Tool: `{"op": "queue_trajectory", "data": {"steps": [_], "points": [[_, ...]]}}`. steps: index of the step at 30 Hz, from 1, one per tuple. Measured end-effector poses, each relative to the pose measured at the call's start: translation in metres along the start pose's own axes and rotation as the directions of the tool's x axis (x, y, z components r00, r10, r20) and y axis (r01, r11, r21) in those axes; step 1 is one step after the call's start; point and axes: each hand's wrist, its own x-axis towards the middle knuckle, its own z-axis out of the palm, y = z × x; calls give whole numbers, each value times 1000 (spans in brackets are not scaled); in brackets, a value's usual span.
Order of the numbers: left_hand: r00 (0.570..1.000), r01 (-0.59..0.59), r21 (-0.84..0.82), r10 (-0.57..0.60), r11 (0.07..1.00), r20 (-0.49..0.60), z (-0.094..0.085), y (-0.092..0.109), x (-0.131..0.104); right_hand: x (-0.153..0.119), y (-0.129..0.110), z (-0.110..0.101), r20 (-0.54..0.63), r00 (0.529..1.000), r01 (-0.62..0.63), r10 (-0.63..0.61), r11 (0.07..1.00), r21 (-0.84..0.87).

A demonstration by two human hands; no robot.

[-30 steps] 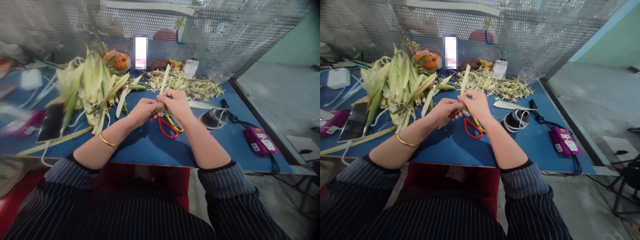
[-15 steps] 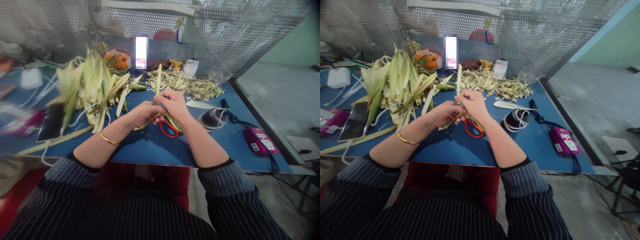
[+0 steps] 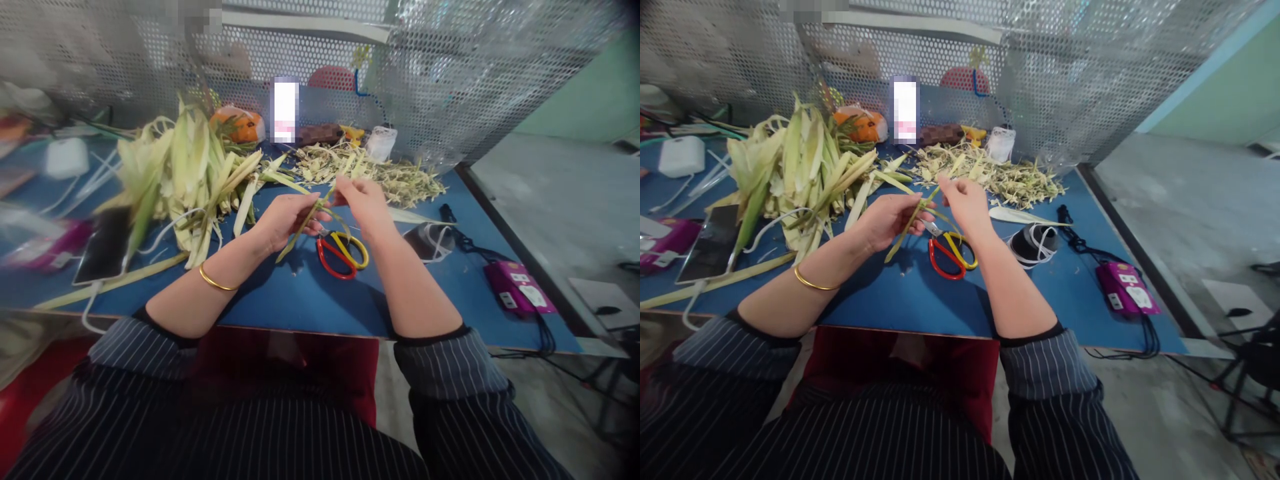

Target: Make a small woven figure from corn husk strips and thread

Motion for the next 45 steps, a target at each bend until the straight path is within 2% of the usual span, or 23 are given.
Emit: {"op": "queue_trajectory", "data": {"steps": [2,3,5,9,12,14,16,18,20,22,25,29,34,40,42,45], "points": [[1000,-16,17,17,1000,-17,1,-2,-1,-5,-2,4,180,982,-86,61,987,133],[999,-21,23,22,1000,-24,1,-3,-1,-7,-3,6,224,973,-98,54,977,191],[999,-20,32,21,999,-35,2,-4,-1,-11,-3,10,219,976,-72,13,963,261],[999,8,42,-6,999,-44,5,-5,-1,-12,0,16,96,995,-11,-14,968,253],[999,4,8,-4,1000,-43,4,-4,-1,-10,2,16,70,997,14,-24,989,144],[999,-10,-42,9,999,-40,2,-2,-1,-11,-2,13,-25,991,130,-130,992,-4],[999,-24,-114,21,993,-27,-2,2,1,-16,-10,8,-159,938,278,-310,941,-192],[998,-56,-205,52,977,-24,-6,6,4,-23,-19,5,-182,884,360,-431,875,-324],[993,-119,-277,111,954,-43,-11,8,7,-30,-25,7,-86,899,373,-429,853,-365],[981,-194,-305,182,932,-66,-14,8,11,-35,-24,13,42,928,360,-371,859,-363],[972,-232,-308,228,923,-52,-14,4,13,-39,-16,26,161,944,323,-287,903,-284],[975,-217,-293,222,931,-17,-12,0,13,-40,-9,33,167,954,279,-249,941,-191],[978,-205,-243,189,948,-90,-12,2,12,-40,-12,29,224,930,326,-291,934,-143],[973,-227,-258,210,939,-95,-14,2,14,-41,-17,27,306,903,367,-301,912,-185],[980,-199,-266,187,943,-69,-16,4,13,-42,-20,24,247,913,388,-325,881,-273],[993,-116,-278,106,953,-48,-18,9,11,-38,-22,17,30,912,392,-410,846,-362]]}}
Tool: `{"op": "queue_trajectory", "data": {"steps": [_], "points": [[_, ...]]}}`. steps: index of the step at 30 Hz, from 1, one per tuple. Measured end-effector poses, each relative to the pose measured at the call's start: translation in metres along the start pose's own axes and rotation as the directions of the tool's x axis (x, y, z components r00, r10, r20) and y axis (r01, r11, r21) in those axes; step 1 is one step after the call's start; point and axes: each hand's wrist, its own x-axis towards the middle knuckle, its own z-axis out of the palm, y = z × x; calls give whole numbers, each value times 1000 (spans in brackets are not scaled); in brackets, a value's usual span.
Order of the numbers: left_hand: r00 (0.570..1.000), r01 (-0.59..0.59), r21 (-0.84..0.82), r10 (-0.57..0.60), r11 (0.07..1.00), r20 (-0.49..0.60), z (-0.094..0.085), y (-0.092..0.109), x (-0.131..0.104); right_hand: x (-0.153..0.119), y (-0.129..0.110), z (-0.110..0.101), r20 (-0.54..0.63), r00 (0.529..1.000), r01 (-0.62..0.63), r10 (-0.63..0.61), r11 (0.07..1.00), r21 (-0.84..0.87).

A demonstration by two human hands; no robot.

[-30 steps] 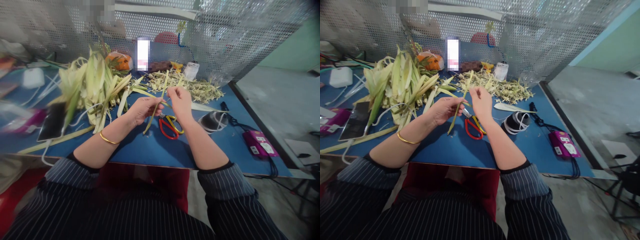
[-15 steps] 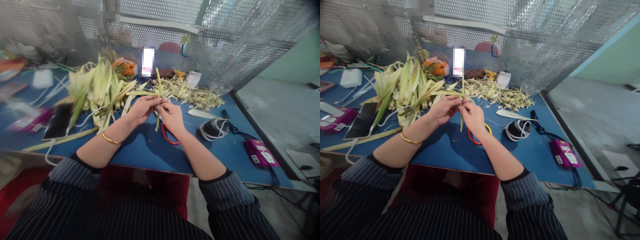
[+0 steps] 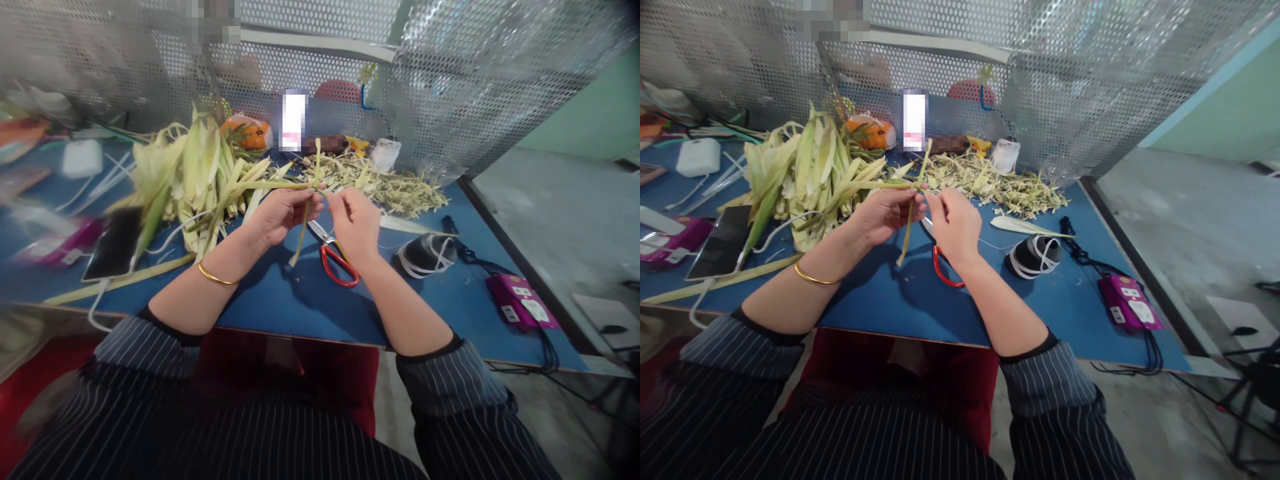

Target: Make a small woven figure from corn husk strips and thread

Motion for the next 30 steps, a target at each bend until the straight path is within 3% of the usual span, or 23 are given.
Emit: {"op": "queue_trajectory", "data": {"steps": [2,4,7,12,16,21,25,30], "points": [[998,61,-13,-61,998,0,0,3,-2,4,5,-2,-33,999,-16,18,999,44],[996,86,-18,-86,996,-3,1,4,-3,7,10,0,78,995,-73,63,988,139],[997,50,36,-48,998,-58,5,1,-5,7,13,6,219,971,-146,98,965,217],[989,-23,139,43,990,-141,13,-8,-4,4,12,8,230,971,-93,58,985,144],[990,-17,102,31,995,-138,11,-9,-2,9,13,1,344,936,-155,72,963,220],[997,71,102,-73,992,19,7,-2,-4,15,16,-2,296,930,-338,218,826,451],[990,131,207,-140,970,34,12,-2,-10,15,19,2,306,909,-416,284,676,609],[991,102,364,-125,926,39,15,-7,-14,12,14,5,297,910,-414,289,662,624]]}}
